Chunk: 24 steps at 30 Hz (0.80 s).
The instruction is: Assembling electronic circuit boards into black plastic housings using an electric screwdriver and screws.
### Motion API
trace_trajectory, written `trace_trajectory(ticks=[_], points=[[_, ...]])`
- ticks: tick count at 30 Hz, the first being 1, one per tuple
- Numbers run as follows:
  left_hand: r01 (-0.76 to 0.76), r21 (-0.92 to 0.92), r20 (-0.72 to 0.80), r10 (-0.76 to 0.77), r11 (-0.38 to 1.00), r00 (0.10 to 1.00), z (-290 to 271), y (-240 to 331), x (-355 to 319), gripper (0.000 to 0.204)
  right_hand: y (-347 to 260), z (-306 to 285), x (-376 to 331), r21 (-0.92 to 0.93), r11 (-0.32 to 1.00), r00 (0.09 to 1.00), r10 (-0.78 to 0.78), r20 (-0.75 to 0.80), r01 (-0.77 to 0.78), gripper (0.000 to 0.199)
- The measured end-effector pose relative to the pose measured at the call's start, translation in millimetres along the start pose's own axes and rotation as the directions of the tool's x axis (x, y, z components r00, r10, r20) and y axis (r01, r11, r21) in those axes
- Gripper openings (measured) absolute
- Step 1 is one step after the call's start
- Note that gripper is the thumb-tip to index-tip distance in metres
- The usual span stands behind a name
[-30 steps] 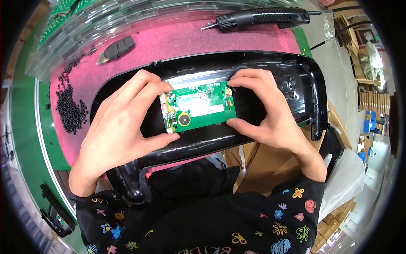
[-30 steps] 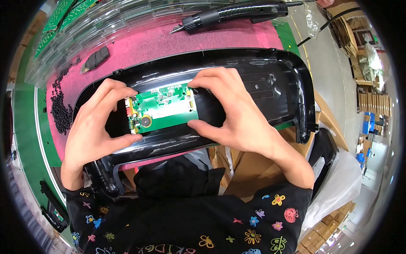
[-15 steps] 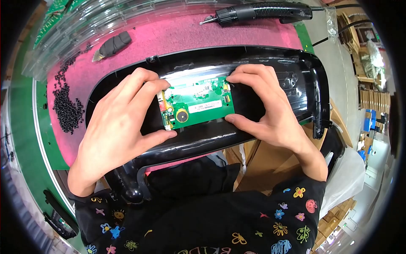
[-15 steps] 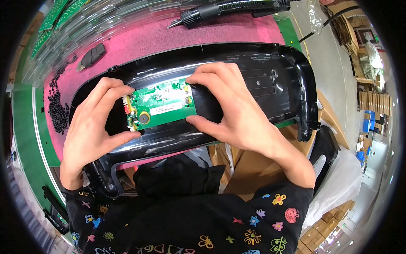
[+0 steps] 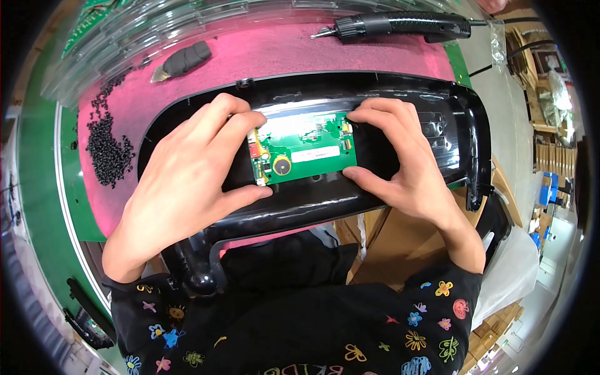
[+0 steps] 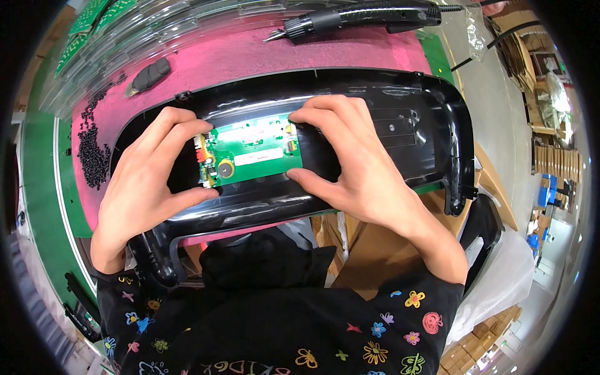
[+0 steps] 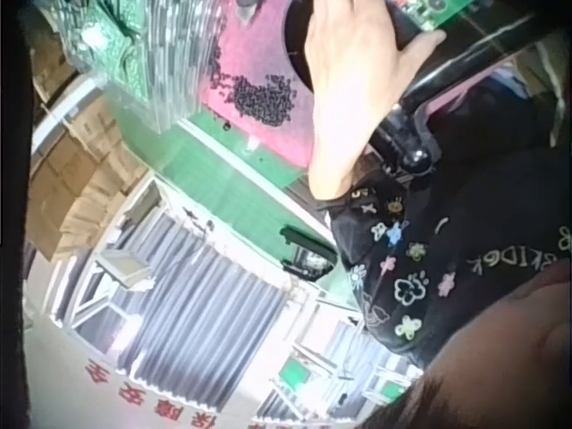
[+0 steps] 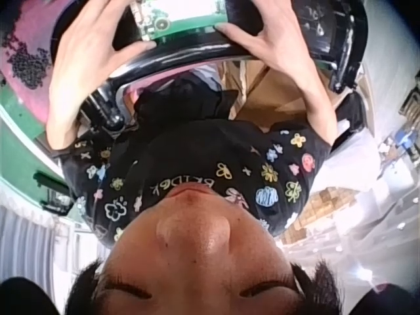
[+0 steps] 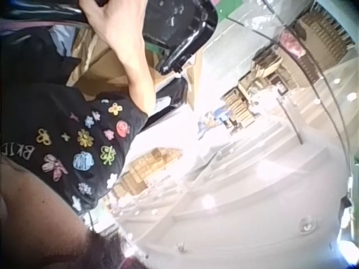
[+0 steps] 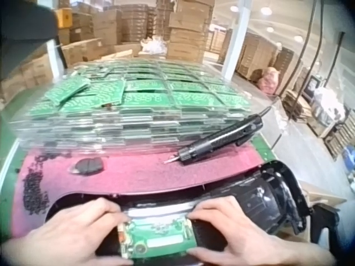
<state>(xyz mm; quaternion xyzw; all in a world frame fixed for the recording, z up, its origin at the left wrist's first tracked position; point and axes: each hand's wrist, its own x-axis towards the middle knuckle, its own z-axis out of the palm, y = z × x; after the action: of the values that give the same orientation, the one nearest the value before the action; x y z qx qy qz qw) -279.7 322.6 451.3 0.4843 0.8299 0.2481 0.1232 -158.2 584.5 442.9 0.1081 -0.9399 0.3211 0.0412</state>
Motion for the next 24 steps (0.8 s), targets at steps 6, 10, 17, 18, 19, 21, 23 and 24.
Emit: trace_trajectory(ticks=[6, 10, 17, 18, 19, 21, 23, 24], points=[[-0.028, 0.022, -0.030, 0.029, 0.999, 0.999, 2, 0, -4, 0.067, -3, 0, -3, 0.002, 0.999, 0.999, 0.035, 0.008, -0.035, 0.058], [-0.065, -0.001, -0.032, 0.065, 0.998, 0.997, 1, -4, -4, 0.067, -5, 0, -3, -0.010, 0.999, 0.999, 0.035, 0.003, -0.035, 0.058], [-0.106, 0.009, -0.036, 0.106, 0.994, 0.994, 2, -10, 0, 0.068, 3, 0, -1, -0.005, 0.999, 0.999, 0.034, -0.001, -0.034, 0.062], [-0.105, 0.017, -0.029, 0.105, 0.994, 0.994, 0, -10, 0, 0.069, 2, -2, 0, 0.004, 0.999, 0.999, 0.034, 0.005, -0.034, 0.065], [-0.094, 0.022, -0.037, 0.095, 0.995, 0.995, -1, -11, -2, 0.069, -3, -3, 3, 0.006, 1.000, 1.000, 0.020, 0.010, -0.020, 0.065], [-0.119, -0.049, -0.068, 0.115, 0.992, 0.991, -3, -13, -3, 0.069, -14, -8, 8, 0.091, 0.987, 0.990, 0.132, 0.046, -0.135, 0.073], [-0.122, -0.033, -0.211, 0.113, 0.992, 0.971, -11, -15, -7, 0.050, -8, -12, 10, 0.160, 0.969, 0.979, 0.198, -0.050, -0.188, 0.069], [-0.089, -0.005, -0.263, 0.084, 0.996, 0.961, -22, -20, -13, 0.041, -6, -18, 17, 0.148, 0.970, 0.966, 0.212, -0.147, -0.191, 0.064]])
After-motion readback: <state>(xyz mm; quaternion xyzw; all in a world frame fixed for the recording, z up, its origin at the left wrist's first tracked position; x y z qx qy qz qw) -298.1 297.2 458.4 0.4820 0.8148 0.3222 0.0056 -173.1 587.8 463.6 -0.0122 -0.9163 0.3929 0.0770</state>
